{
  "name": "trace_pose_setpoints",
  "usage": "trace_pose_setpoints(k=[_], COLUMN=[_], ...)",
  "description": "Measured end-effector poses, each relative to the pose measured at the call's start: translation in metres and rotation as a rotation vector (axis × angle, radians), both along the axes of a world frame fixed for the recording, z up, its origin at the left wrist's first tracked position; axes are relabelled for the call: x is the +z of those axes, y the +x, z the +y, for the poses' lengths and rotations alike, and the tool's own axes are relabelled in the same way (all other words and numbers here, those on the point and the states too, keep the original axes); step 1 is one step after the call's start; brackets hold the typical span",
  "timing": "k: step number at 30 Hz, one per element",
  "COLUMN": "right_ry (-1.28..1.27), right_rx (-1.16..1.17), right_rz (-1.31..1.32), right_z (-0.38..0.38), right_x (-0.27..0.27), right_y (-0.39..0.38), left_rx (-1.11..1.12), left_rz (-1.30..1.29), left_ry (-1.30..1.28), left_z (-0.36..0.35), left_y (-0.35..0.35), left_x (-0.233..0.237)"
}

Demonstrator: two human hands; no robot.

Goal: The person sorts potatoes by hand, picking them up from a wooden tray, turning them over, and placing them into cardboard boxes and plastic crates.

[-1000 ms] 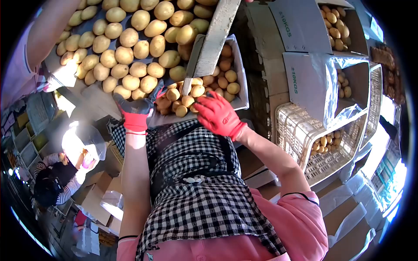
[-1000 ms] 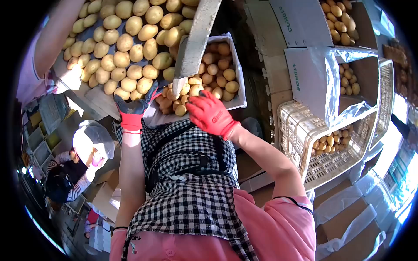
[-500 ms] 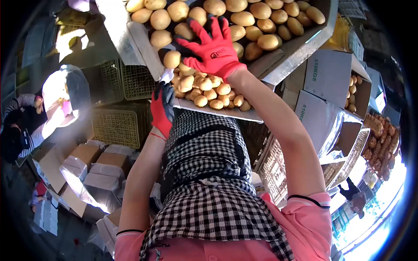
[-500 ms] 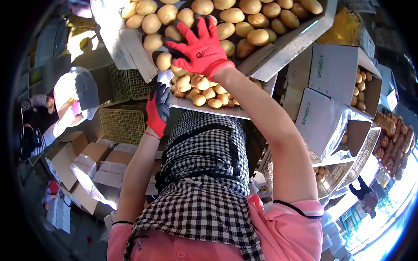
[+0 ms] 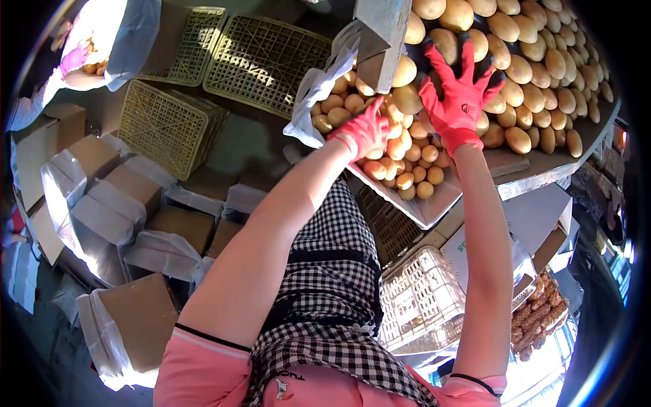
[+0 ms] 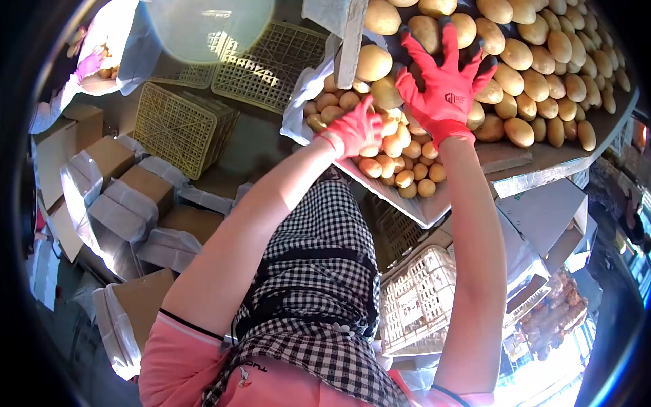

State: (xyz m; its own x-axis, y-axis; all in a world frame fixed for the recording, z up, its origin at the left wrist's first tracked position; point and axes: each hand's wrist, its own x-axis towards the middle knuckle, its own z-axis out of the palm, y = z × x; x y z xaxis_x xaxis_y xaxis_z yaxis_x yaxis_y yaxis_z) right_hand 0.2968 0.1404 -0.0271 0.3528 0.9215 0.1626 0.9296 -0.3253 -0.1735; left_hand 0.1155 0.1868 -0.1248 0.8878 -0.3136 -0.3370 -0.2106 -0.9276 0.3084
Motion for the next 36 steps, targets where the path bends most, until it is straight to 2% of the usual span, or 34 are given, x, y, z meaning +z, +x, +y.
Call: trace_pose_setpoints(k=[1,3,4,5,6,7,9,11,12,13,15,16,17,19,20,21,23,25,26,27,28,29,30,31,33,35,36], right_ry=[0.025,-0.002,-0.003,-0.004,0.004,-0.001,-0.010,-0.163,-0.214,-0.237,0.065,0.036,-0.157,-0.051,-0.037,-0.163,-0.153,-0.087,-0.100,-0.066,-0.042,-0.020,0.103,0.104,0.189,0.057,0.063], right_rx=[0.006,-0.004,-0.011,-0.017,-0.005,0.014,0.051,0.099,0.084,0.132,-0.095,-0.213,-0.150,-0.152,-0.125,-0.125,-0.235,-0.265,-0.342,-0.358,-0.350,-0.342,-0.314,-0.372,-0.450,-0.464,-0.395], right_rz=[-0.018,0.027,0.041,0.055,0.057,0.022,-0.048,0.107,0.066,-0.115,-0.024,0.012,-0.083,0.038,0.119,0.166,0.207,0.235,0.291,0.321,0.235,0.150,0.137,0.127,0.222,0.009,0.015], right_z=[-0.003,-0.004,-0.006,-0.007,-0.008,-0.008,-0.008,-0.016,-0.021,-0.023,-0.011,0.000,-0.004,-0.013,-0.020,-0.023,-0.021,-0.020,-0.020,-0.020,-0.019,-0.018,-0.014,-0.003,0.020,0.042,0.042], right_x=[-0.007,0.000,-0.001,-0.001,0.000,-0.001,-0.003,0.017,0.025,0.032,0.024,0.020,0.024,0.019,0.014,0.020,0.020,0.009,0.011,0.012,0.018,0.024,0.028,0.036,0.037,0.046,0.046], right_y=[0.004,0.000,0.000,0.000,0.000,0.001,0.002,-0.017,-0.023,-0.019,-0.002,-0.002,-0.005,-0.037,-0.042,-0.039,-0.045,-0.047,-0.057,-0.062,-0.067,-0.066,-0.058,-0.050,-0.030,-0.025,-0.031], left_rx=[0.088,0.630,0.770,0.909,1.056,1.191,1.260,1.283,1.355,1.427,1.424,1.425,1.398,1.616,1.605,1.581,1.590,1.609,1.606,1.625,1.642,1.736,1.630,1.681,1.725,1.941,1.938], left_rz=[-0.157,-0.413,-0.347,-0.271,-0.412,-0.424,-0.442,-0.470,-0.437,-0.404,-0.424,-0.422,-0.386,-0.222,-0.301,-0.364,-0.287,-0.215,-0.211,-0.212,-0.209,-0.060,-0.067,-0.085,-0.111,-0.023,-0.001], left_ry=[0.027,0.056,-0.023,-0.108,-0.325,-0.588,-0.837,-0.794,-0.845,-0.897,-0.869,-0.844,-0.878,-1.222,-1.458,-2.013,-2.115,-2.462,-2.485,-2.327,-2.168,-2.521,-2.393,-2.458,-2.420,-2.330,-2.398], left_z=[0.017,0.024,0.030,0.031,0.030,0.030,0.027,0.020,0.015,0.007,-0.007,-0.009,-0.010,-0.013,-0.017,-0.024,-0.023,-0.019,-0.014,-0.023,-0.023,-0.021,-0.026,-0.034,-0.024,-0.012,-0.010], left_y=[-0.004,-0.006,-0.003,-0.003,-0.006,-0.012,-0.042,-0.084,-0.109,-0.130,-0.152,-0.153,-0.150,-0.120,-0.103,-0.084,-0.041,-0.009,0.000,0.000,0.003,0.002,0.000,0.000,0.007,0.021,0.025], left_x=[-0.010,-0.013,-0.008,-0.007,-0.006,0.013,0.031,0.061,0.067,0.070,0.080,0.087,0.090,0.104,0.098,0.070,0.067,0.078,0.109,0.095,0.098,0.115,0.104,0.090,0.115,0.131,0.130])
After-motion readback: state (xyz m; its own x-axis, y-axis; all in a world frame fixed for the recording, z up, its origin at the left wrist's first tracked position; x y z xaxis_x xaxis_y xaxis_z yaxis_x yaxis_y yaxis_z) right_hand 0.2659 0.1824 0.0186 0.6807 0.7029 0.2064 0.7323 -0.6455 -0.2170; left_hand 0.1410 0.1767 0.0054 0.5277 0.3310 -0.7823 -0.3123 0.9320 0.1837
